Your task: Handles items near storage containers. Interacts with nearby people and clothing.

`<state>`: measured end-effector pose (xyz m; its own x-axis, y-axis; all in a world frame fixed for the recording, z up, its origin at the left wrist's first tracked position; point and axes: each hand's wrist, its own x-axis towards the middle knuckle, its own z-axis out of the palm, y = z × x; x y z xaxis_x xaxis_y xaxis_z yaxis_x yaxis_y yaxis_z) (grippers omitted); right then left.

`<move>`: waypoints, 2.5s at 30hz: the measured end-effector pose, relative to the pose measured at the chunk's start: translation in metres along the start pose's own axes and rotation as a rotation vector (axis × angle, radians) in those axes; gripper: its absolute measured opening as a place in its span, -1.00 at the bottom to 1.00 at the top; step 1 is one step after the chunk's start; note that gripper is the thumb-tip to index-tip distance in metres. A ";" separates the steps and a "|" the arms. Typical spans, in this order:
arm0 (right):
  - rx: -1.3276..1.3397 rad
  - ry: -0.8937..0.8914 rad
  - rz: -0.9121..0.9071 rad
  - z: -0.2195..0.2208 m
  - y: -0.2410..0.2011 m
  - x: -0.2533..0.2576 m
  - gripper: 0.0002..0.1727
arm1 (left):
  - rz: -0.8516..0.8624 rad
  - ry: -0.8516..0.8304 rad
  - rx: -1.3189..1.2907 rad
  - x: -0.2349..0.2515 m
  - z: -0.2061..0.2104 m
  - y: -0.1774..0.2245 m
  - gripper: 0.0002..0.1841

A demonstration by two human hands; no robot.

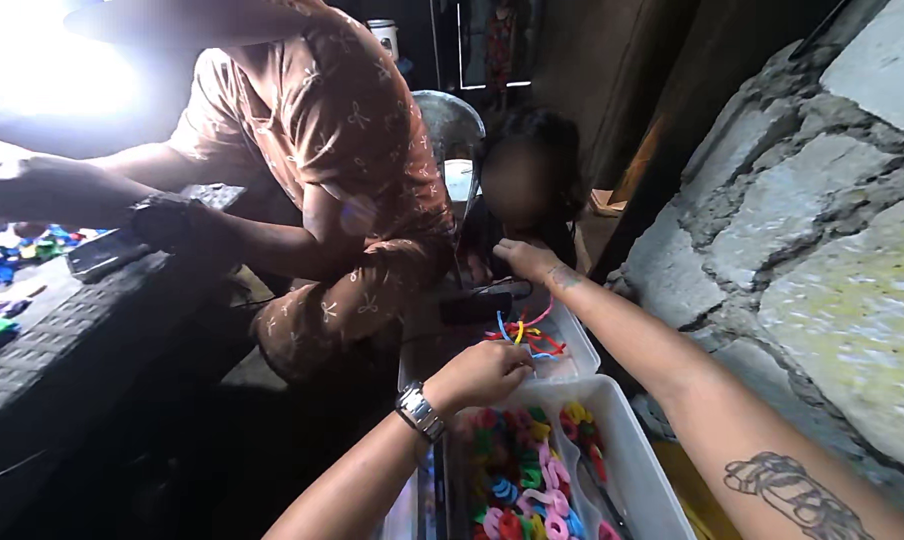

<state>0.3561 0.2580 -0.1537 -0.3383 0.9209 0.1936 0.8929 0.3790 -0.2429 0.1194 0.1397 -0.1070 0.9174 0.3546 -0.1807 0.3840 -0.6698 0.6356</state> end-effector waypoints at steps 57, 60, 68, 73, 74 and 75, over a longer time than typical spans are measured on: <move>0.120 0.052 0.543 0.077 0.062 -0.159 -0.62 | -0.338 0.427 0.230 0.164 -0.065 -0.054 -0.67; 0.036 0.103 0.536 0.070 0.065 -0.168 -0.63 | -0.457 0.373 0.350 0.155 -0.069 -0.059 -0.65; 0.014 0.042 0.906 0.018 0.073 -0.145 -0.66 | -0.581 0.657 0.284 0.090 -0.110 -0.090 -0.73; 0.227 0.504 0.686 -0.018 0.032 -0.071 -0.66 | -0.602 0.609 0.198 0.095 -0.109 -0.090 -0.57; 0.222 0.568 0.634 -0.017 0.031 -0.059 -0.68 | -0.570 0.623 0.167 0.097 -0.107 -0.092 -0.55; 0.250 0.549 0.637 -0.020 0.032 -0.049 -0.65 | -0.547 0.642 0.103 0.097 -0.105 -0.092 -0.53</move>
<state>0.4075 0.2235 -0.1523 0.4504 0.8147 0.3652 0.7506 -0.1241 -0.6490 0.1627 0.3043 -0.1039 0.3744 0.9265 0.0385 0.7926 -0.3413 0.5053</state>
